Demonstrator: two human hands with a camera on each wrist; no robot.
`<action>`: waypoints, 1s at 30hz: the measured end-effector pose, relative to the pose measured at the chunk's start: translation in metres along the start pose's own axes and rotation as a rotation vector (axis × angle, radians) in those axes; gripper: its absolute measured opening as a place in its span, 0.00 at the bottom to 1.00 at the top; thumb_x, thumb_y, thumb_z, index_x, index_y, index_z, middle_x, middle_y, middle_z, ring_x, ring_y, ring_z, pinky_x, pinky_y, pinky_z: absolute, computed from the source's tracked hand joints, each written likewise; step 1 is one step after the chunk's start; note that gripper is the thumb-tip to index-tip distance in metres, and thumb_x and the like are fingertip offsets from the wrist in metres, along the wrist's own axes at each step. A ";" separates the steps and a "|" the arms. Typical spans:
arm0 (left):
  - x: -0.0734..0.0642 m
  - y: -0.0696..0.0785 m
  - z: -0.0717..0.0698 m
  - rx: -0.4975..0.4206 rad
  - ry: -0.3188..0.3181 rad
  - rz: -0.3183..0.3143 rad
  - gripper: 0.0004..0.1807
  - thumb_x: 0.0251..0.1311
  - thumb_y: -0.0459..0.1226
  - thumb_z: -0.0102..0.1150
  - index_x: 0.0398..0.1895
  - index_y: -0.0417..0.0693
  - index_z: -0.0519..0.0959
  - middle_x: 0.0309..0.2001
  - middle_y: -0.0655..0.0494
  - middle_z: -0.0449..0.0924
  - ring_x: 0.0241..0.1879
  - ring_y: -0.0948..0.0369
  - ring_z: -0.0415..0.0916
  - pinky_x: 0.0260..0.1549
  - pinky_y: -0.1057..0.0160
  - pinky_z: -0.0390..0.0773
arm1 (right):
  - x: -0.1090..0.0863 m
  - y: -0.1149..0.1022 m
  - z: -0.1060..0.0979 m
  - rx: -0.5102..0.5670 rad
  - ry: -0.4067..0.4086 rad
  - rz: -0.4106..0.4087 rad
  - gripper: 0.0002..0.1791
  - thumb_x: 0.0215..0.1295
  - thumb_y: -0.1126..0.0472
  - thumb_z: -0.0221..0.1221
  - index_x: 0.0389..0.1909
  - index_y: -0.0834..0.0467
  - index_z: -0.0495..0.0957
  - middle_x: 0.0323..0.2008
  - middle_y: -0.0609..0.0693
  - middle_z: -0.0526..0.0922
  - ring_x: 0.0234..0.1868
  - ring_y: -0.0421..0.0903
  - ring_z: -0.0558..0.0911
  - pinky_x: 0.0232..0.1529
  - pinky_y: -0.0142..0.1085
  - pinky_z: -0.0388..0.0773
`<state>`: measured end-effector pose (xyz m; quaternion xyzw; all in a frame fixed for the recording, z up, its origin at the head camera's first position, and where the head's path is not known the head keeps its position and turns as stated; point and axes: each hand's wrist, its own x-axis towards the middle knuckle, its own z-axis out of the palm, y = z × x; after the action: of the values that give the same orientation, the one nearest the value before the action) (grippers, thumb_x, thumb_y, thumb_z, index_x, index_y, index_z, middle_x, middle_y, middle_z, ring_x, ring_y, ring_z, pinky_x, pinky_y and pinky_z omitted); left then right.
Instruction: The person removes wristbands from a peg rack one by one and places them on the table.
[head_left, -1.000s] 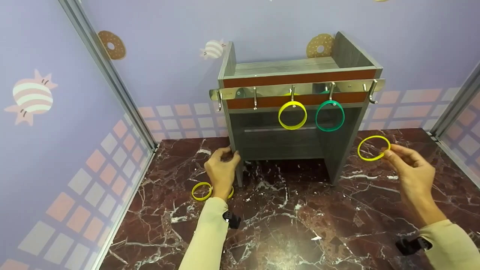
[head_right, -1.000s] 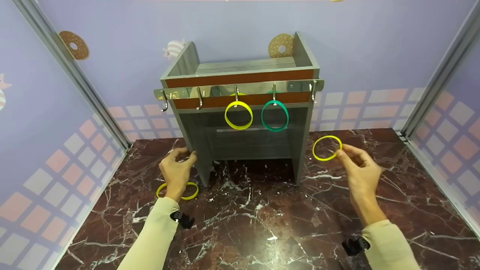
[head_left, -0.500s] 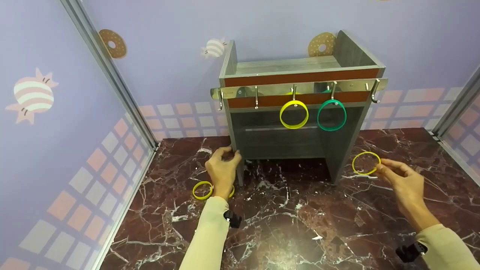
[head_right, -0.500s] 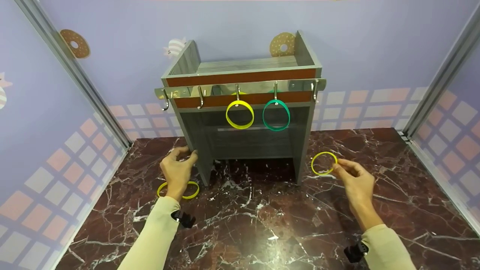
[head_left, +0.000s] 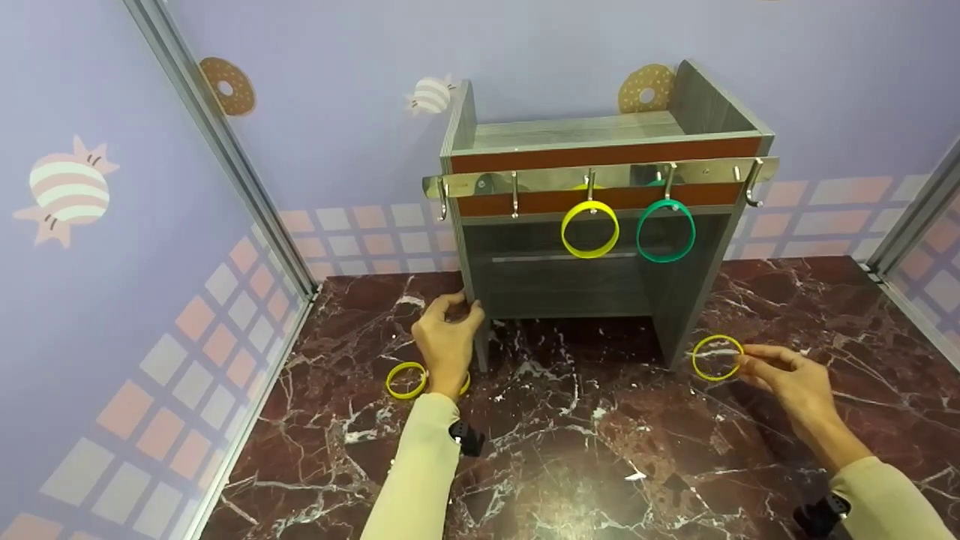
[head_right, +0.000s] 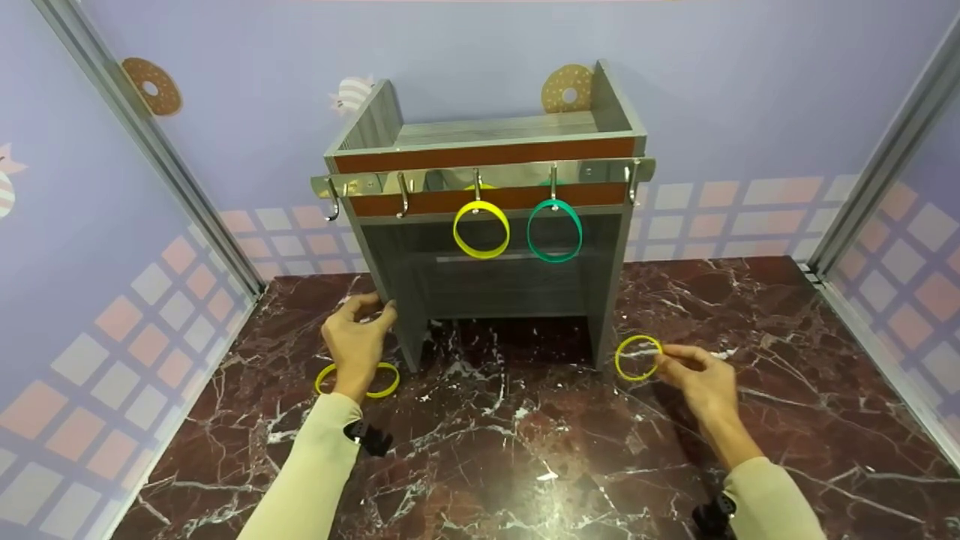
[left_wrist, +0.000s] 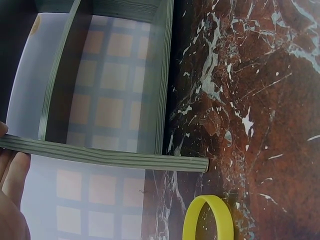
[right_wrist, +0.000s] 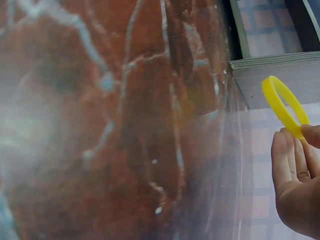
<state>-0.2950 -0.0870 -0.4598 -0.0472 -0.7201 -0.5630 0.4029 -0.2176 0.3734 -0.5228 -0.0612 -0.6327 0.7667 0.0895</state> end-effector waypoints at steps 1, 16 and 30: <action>0.000 0.000 0.000 -0.004 0.001 0.000 0.06 0.49 0.25 0.75 0.32 0.36 0.89 0.30 0.46 0.89 0.29 0.44 0.88 0.29 0.47 0.89 | 0.000 0.001 0.000 -0.010 -0.008 0.010 0.07 0.70 0.74 0.66 0.46 0.67 0.88 0.37 0.50 0.91 0.37 0.44 0.91 0.44 0.34 0.88; 0.000 0.001 -0.001 0.043 -0.006 -0.042 0.07 0.49 0.27 0.77 0.33 0.38 0.89 0.30 0.51 0.90 0.29 0.57 0.89 0.30 0.62 0.88 | 0.001 0.011 0.001 -0.162 -0.094 0.146 0.09 0.70 0.74 0.66 0.48 0.68 0.87 0.38 0.49 0.91 0.37 0.44 0.91 0.46 0.35 0.88; 0.000 0.001 -0.001 0.038 -0.013 -0.034 0.07 0.49 0.27 0.76 0.33 0.39 0.89 0.31 0.51 0.90 0.30 0.57 0.89 0.31 0.56 0.89 | 0.001 0.010 0.002 -0.456 -0.097 0.128 0.17 0.69 0.70 0.68 0.54 0.77 0.81 0.37 0.50 0.91 0.34 0.38 0.90 0.39 0.32 0.88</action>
<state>-0.2935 -0.0878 -0.4587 -0.0310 -0.7340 -0.5556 0.3893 -0.2196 0.3697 -0.5327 -0.0826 -0.7880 0.6101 -0.0059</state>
